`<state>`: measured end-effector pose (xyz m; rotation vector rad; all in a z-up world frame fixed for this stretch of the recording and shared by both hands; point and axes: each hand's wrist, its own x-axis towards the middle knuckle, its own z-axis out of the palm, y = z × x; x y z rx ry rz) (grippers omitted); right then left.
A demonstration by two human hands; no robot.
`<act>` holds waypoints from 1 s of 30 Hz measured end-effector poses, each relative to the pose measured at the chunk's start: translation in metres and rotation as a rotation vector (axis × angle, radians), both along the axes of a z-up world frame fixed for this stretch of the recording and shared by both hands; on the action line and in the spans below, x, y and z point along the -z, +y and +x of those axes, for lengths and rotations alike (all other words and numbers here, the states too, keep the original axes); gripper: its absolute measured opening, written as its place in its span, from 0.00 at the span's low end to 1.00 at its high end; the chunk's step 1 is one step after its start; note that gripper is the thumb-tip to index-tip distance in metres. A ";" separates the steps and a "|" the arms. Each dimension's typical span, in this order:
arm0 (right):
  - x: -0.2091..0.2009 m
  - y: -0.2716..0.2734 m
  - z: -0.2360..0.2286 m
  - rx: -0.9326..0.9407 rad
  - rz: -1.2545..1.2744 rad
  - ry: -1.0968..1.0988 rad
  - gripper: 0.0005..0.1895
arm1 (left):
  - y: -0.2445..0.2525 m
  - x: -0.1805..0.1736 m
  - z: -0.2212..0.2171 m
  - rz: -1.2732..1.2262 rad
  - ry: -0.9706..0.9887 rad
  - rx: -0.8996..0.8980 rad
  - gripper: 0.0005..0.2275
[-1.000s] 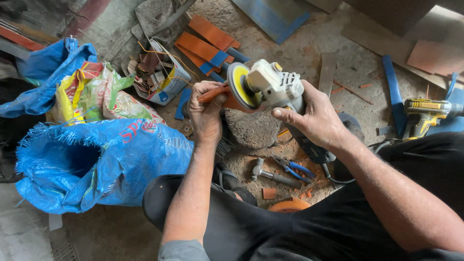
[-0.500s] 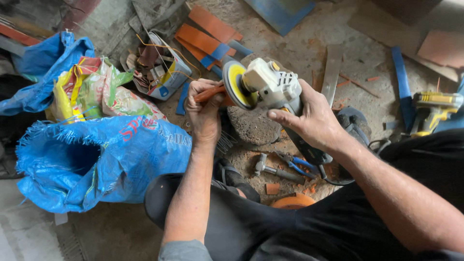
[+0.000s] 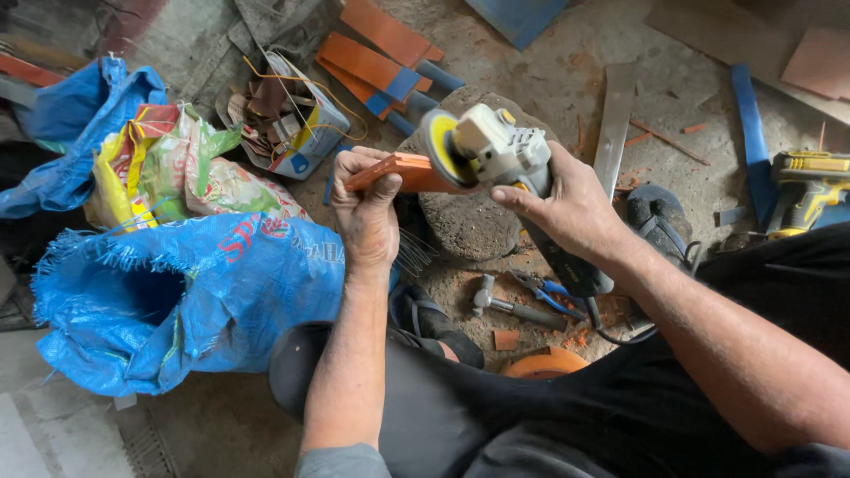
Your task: The person sits on the floor and uses an angle grinder to smooth the edges of an orange rectangular tile. They hold the tile with one hand and operate the grinder with the other, rotating the tile to grind different edges.
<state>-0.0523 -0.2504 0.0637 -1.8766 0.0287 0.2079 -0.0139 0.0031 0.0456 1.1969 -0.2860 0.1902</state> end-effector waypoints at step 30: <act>0.042 0.002 0.006 0.074 0.225 0.205 0.34 | 0.011 0.001 0.002 -0.087 0.051 -0.019 0.17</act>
